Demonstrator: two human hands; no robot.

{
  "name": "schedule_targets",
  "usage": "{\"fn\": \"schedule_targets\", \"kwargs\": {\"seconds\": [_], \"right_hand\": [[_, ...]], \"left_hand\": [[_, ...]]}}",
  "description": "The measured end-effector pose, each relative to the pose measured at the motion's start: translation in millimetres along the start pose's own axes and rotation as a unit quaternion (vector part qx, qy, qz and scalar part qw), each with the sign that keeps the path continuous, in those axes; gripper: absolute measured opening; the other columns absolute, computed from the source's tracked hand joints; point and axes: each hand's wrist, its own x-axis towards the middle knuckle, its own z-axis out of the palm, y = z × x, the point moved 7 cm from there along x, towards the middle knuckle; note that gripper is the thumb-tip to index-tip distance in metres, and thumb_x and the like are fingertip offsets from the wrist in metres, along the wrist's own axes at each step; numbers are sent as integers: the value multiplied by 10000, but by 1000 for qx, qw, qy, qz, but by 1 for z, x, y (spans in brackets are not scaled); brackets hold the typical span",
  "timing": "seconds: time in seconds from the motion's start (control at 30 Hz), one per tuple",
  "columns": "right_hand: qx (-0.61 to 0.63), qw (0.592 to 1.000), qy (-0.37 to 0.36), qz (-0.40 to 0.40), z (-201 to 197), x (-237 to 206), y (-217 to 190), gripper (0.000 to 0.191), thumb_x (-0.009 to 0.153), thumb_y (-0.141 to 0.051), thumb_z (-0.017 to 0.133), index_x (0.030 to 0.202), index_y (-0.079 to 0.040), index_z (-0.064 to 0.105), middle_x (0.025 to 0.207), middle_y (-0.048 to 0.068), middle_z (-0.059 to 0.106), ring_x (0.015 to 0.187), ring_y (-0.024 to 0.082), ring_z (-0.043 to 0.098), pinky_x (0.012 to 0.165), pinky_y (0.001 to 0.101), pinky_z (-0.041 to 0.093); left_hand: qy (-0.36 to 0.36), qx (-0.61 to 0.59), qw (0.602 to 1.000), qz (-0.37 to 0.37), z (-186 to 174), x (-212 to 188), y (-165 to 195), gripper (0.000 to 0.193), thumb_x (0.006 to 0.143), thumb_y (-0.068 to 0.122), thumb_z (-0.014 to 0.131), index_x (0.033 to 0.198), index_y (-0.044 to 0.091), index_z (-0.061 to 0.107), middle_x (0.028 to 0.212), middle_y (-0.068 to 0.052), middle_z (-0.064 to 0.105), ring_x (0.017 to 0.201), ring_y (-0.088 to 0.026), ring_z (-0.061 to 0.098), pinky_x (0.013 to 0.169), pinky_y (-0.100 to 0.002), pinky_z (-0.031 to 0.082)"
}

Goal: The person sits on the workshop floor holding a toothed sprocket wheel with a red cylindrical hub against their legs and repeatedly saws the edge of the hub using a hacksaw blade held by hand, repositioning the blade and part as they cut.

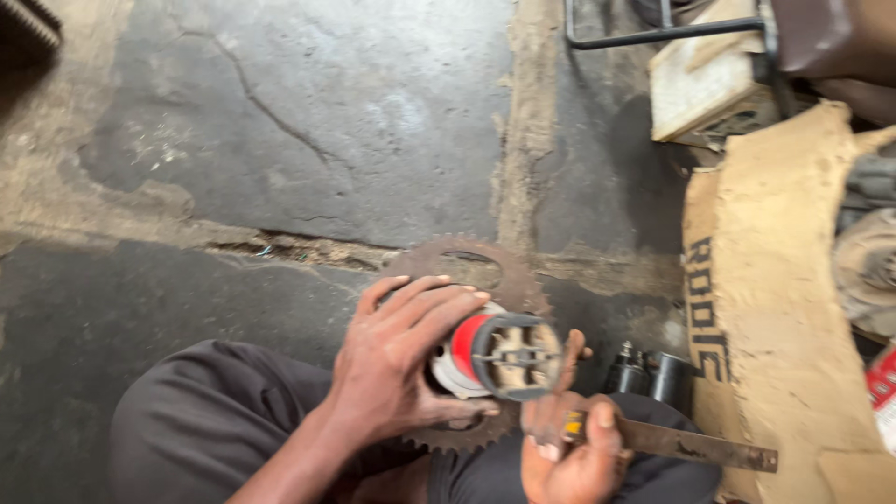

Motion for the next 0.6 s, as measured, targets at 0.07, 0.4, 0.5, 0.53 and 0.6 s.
{"fn": "schedule_targets", "kwargs": {"seconds": [0.07, 0.4, 0.5, 0.53, 0.6], "right_hand": [[-68, 998, 3, -8, 10, 2, -4, 493, 1121, -319, 453, 706, -58, 507, 494, 37, 461, 627, 215, 545, 871, 320, 439], [-144, 987, 12, -69, 38, 16, -14, 392, 1121, -243, 522, 788, -35, 514, 612, 99, 549, 541, 181, 522, 1322, 479, 163], [-158, 984, 15, -76, 37, 15, -12, 399, 1106, -287, 502, 808, -24, 535, 620, 97, 566, 533, 181, 530, 1307, 468, 155], [-145, 987, 16, -70, 35, 15, -11, 403, 1110, -297, 504, 809, -29, 533, 631, 97, 565, 537, 183, 533, 1293, 471, 195], [-118, 991, 18, -64, 30, 14, -7, 412, 1117, -316, 507, 812, -39, 529, 654, 97, 563, 546, 188, 539, 1265, 476, 275]], "left_hand": [[-6, -1, 1000, -3, -2, 2, 1, 968, 575, 595, 905, 1367, 133, 597, 1340, -46, 682, 1286, -280, 612, 1136, -492, 341], [-91, -43, 989, -105, 1, 9, -17, 999, 481, 399, 947, 1349, 96, 558, 1335, -111, 647, 1331, -273, 556, 1178, -481, 265], [-90, -60, 991, -82, -2, 9, -16, 970, 509, 364, 937, 1359, 93, 557, 1371, -100, 640, 1405, -274, 511, 1203, -476, 250], [-91, -61, 991, -80, -2, 8, -16, 973, 500, 335, 926, 1367, 94, 557, 1380, -90, 643, 1417, -273, 506, 1211, -476, 251], [-93, -64, 991, -72, -3, 6, -15, 982, 483, 275, 906, 1384, 95, 557, 1398, -71, 648, 1439, -273, 496, 1225, -475, 253]]}}
